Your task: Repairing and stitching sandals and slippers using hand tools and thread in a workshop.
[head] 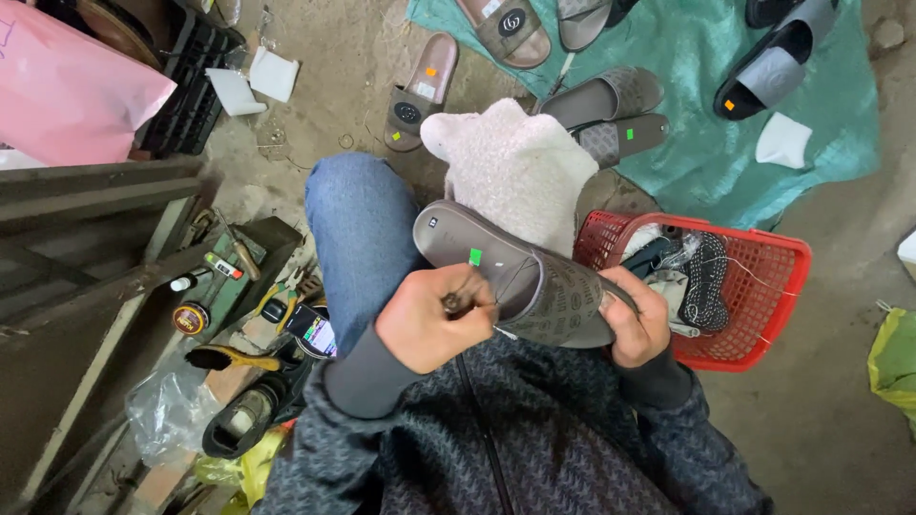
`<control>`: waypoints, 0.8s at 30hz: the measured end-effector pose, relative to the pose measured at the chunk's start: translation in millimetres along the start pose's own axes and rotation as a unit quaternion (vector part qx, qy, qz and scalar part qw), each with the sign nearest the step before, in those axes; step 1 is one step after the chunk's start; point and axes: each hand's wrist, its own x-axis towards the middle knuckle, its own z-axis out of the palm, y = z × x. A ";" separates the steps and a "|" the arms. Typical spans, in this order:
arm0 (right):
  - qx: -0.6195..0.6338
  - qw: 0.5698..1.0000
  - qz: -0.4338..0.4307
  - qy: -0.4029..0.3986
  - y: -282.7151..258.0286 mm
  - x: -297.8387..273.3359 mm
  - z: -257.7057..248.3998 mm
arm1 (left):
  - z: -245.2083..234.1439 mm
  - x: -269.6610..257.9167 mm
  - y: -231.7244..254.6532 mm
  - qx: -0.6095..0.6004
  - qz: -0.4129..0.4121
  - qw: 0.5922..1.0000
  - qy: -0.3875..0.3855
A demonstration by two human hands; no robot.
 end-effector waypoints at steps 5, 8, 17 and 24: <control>-0.235 0.963 0.046 0.126 -53.4 -26.3 35.4 | -34.3 -15.5 9.9 -0.128 0.052 0.990 0.011; -0.319 0.947 0.037 0.018 -89.7 -27.6 59.2 | -54.3 -28.7 9.3 -0.179 0.063 0.982 0.010; -0.384 0.908 -0.017 -0.168 -88.5 -45.0 72.1 | -94.1 -72.7 -18.9 0.097 -0.039 0.994 0.012; -0.111 0.964 0.178 -0.162 -8.6 -30.7 -24.2 | -55.8 -83.7 -13.8 0.151 -0.027 0.988 0.022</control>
